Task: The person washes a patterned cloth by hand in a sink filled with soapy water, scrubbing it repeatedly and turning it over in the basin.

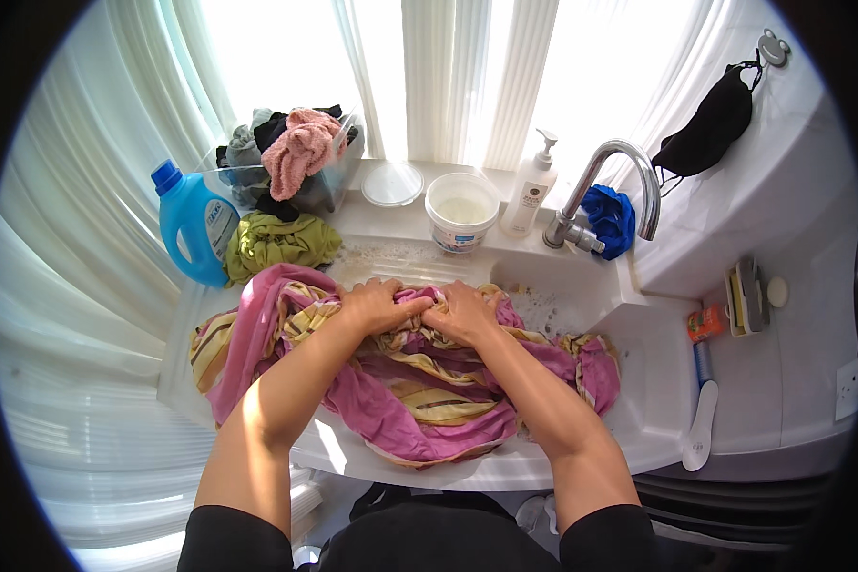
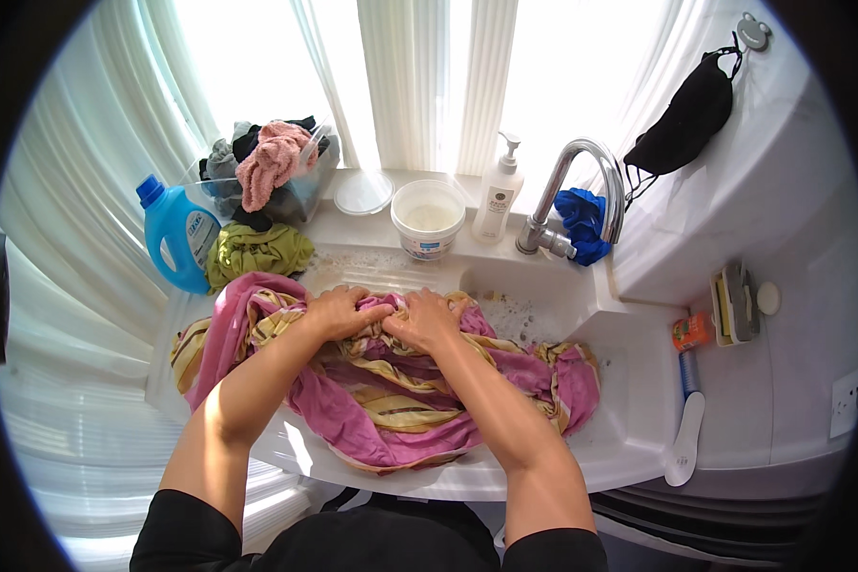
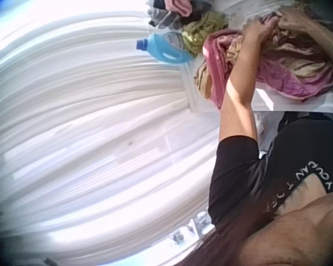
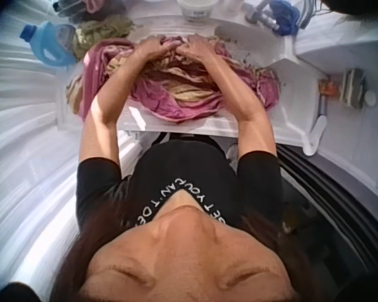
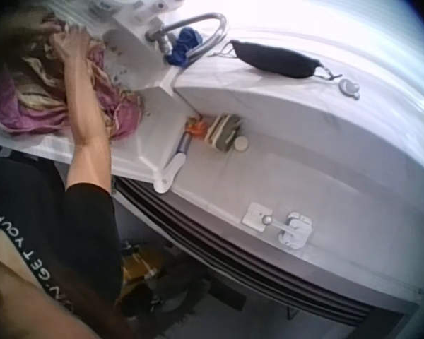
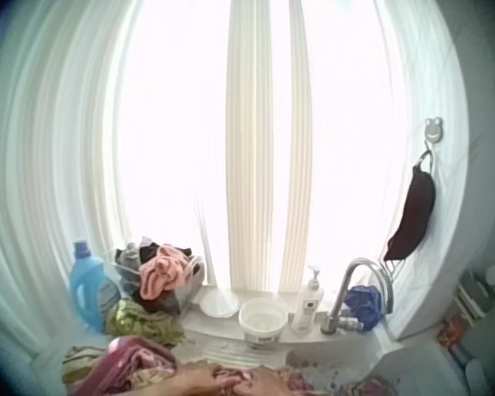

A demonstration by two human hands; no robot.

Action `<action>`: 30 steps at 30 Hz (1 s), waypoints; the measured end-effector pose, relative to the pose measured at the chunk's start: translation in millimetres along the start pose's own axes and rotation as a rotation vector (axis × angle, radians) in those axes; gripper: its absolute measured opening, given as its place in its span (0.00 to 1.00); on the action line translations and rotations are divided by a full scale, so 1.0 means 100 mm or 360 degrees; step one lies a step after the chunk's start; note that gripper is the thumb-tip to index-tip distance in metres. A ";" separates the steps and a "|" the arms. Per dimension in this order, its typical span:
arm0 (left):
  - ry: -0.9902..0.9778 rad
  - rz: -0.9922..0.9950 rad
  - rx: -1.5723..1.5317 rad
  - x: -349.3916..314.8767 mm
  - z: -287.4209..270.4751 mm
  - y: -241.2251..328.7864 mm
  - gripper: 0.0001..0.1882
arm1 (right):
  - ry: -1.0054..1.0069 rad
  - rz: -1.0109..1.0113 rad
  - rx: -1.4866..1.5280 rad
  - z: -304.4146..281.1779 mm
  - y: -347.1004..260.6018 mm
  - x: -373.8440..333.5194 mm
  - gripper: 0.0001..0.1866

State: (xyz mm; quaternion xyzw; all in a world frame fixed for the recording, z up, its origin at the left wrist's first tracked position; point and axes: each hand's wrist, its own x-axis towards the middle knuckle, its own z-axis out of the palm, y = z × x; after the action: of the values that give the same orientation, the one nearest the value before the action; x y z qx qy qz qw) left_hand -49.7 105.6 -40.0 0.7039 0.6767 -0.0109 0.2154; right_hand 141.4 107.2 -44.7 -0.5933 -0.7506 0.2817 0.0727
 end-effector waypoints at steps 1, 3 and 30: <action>-0.0015 0.0164 0.0017 -0.17 0.00 0.00 0.45 | -0.0101 -0.0199 0.0234 0.00 0.13 -0.20 0.35; 0.0207 0.0777 -0.0033 -0.63 0.03 -0.02 0.38 | 0.0320 -0.0835 0.0184 0.20 0.45 -0.72 0.39; 0.1127 0.0746 0.0090 0.31 0.39 -0.08 0.15 | 0.0746 -0.0214 0.0131 0.50 0.07 0.19 0.31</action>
State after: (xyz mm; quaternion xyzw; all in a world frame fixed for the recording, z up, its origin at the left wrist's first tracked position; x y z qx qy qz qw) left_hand -43.9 122.9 -87.2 0.8048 0.5300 0.2621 -0.0531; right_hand 120.3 109.0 -93.9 -0.5877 -0.7389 0.1612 0.2874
